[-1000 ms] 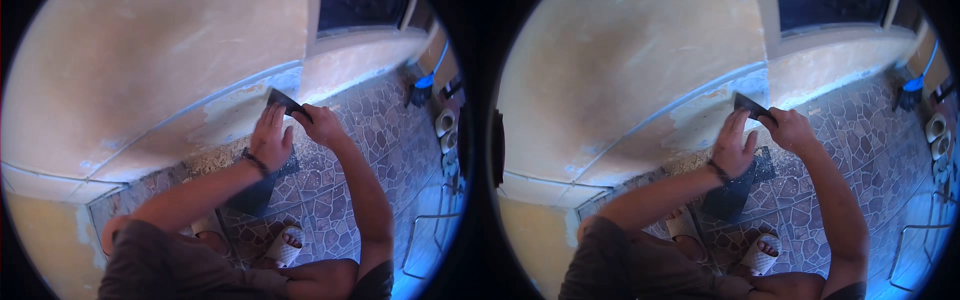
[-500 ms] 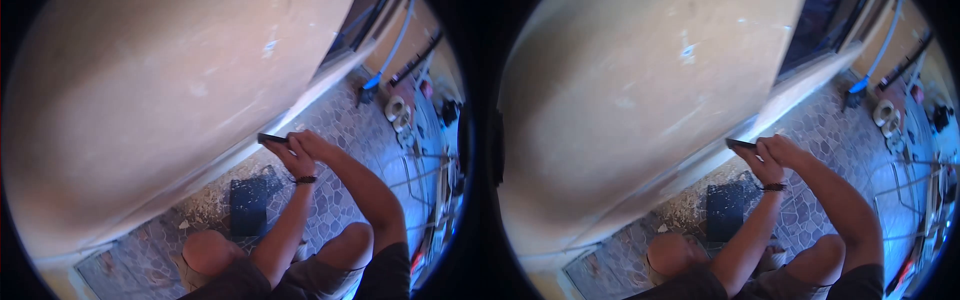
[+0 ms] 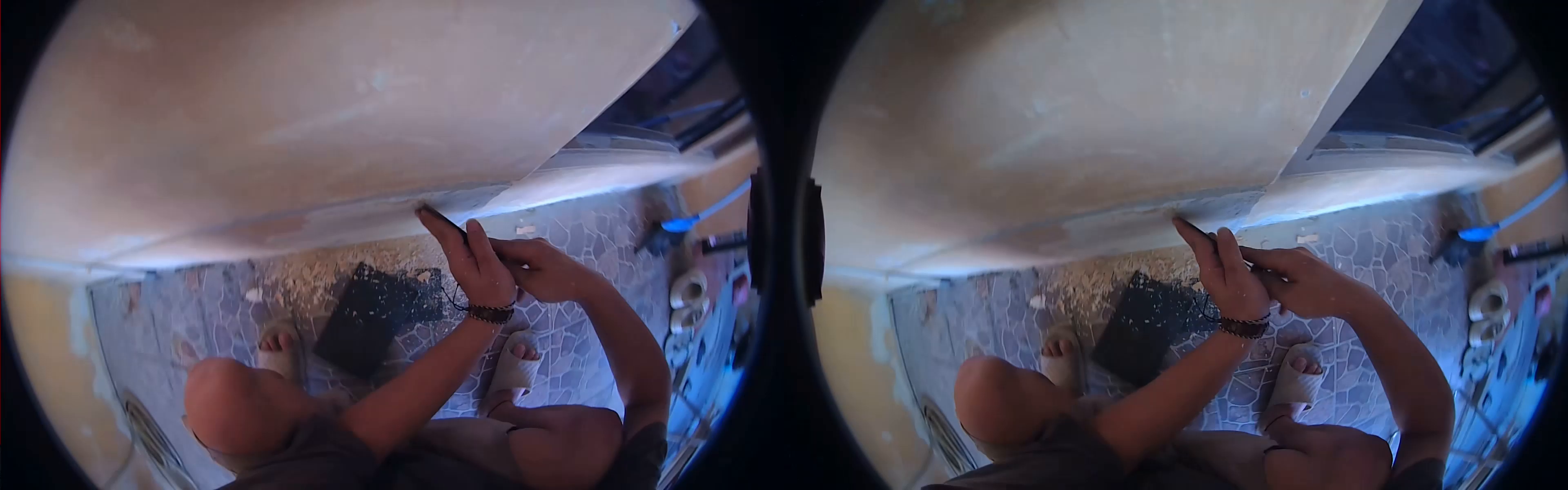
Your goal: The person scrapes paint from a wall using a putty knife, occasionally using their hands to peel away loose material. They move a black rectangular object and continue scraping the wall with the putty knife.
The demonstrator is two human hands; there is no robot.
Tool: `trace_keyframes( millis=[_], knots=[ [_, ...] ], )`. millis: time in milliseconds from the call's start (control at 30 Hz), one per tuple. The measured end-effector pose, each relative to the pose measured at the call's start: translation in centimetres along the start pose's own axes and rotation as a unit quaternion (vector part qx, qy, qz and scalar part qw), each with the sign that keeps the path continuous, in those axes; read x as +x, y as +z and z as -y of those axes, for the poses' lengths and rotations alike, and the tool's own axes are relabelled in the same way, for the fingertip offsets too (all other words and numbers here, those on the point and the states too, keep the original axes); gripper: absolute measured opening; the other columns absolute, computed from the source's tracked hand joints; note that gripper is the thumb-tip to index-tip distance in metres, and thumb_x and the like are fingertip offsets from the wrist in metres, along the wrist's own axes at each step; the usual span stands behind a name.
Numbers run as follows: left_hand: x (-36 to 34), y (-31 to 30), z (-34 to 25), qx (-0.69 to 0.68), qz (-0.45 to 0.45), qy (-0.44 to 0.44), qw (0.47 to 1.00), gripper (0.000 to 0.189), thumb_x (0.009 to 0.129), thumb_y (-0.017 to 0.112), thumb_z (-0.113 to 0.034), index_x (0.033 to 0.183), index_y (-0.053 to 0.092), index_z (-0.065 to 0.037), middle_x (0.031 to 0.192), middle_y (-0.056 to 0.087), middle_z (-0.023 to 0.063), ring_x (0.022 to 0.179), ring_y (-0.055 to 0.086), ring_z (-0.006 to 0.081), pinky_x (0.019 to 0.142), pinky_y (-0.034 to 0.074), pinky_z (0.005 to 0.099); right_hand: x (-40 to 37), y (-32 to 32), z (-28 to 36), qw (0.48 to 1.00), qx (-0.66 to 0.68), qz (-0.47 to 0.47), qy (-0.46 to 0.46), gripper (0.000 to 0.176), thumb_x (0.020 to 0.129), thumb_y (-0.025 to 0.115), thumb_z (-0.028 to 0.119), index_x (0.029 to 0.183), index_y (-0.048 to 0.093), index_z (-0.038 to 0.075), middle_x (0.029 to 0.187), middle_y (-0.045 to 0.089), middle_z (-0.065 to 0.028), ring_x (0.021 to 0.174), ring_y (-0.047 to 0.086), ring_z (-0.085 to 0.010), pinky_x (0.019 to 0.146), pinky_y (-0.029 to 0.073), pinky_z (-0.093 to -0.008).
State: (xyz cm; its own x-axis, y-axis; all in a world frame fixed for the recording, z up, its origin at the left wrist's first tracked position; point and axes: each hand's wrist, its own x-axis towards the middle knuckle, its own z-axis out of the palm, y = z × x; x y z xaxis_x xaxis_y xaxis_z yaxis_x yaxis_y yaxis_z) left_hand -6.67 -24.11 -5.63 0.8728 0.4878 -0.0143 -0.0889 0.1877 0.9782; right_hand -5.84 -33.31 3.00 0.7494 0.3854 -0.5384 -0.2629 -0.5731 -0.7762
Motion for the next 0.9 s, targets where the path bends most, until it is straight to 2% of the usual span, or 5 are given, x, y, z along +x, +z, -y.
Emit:
trace_keyframes(
  millis=[100, 167, 200, 300, 900],
  knots=[
    [-0.2, 1.7, -0.3, 0.015, -0.053, 0.009, 0.998, 0.063, 0.098, 0.042, -0.022, 0.142, 0.01, 0.009, 0.138, 0.034, 0.0234, 0.121, 0.034, 0.0207, 0.099, 0.028, 0.0272, -0.6, -1.9, -1.1, 0.998, 0.008, 0.051, 0.044, 0.048, 0.088, 0.045, 0.003, 0.136, 0.044, 0.009, 0.081, 0.064, -0.0097, 0.067, 0.059, -0.0114, 0.064, 0.05, -0.0274],
    [0.2, 2.9, -0.3, 0.018, -0.076, 0.011, 0.997, 0.062, 0.099, 0.038, -0.025, 0.141, 0.009, 0.011, 0.15, 0.01, 0.0265, 0.141, 0.009, 0.0313, 0.113, 0.011, 0.0344, 0.4, -2.2, -4.2, 0.996, 0.02, 0.028, -0.085, 0.045, 0.09, 0.044, 0.004, 0.135, 0.045, 0.007, 0.079, 0.062, -0.0071, 0.066, 0.055, -0.0082, 0.063, 0.047, -0.0238],
    [0.3, 3.4, -0.2, 0.033, -0.097, 0.022, 0.994, 0.062, 0.099, 0.039, -0.023, 0.142, 0.009, 0.01, 0.145, 0.021, 0.0246, 0.132, 0.021, 0.0261, 0.107, 0.019, 0.0309, 0.9, -2.4, -5.6, 0.988, 0.031, 0.02, -0.148, 0.044, 0.09, 0.044, 0.004, 0.134, 0.046, 0.007, 0.078, 0.061, -0.0058, 0.066, 0.053, -0.0066, 0.063, 0.045, -0.022],
    [0.3, 3.7, 0.3, 0.058, -0.137, 0.035, 0.988, 0.062, 0.098, 0.042, -0.02, 0.143, 0.01, 0.008, 0.138, 0.04, 0.021, 0.116, 0.043, 0.0162, 0.097, 0.034, 0.024, 1.4, -2.8, -5.3, 0.989, 0.081, 0.051, -0.112, 0.042, 0.091, 0.042, 0.002, 0.133, 0.047, 0.005, 0.076, 0.059, -0.0041, 0.064, 0.047, -0.0044, 0.061, 0.042, -0.0209],
    [-1.0, 1.2, -1.3, 0.09, -0.017, 0.117, 0.989, 0.061, 0.096, 0.043, -0.015, 0.14, 0.011, 0.013, 0.149, 0.014, 0.0274, 0.138, 0.019, 0.0283, 0.109, 0.021, 0.0323, -1.3, 0.0, -3.0, 0.994, 0.067, -0.072, -0.043, 0.037, 0.093, 0.044, 0.002, 0.128, 0.052, 0.002, 0.076, 0.061, -0.0032, 0.066, 0.051, -0.004, 0.058, 0.043, -0.02]
  ],
)
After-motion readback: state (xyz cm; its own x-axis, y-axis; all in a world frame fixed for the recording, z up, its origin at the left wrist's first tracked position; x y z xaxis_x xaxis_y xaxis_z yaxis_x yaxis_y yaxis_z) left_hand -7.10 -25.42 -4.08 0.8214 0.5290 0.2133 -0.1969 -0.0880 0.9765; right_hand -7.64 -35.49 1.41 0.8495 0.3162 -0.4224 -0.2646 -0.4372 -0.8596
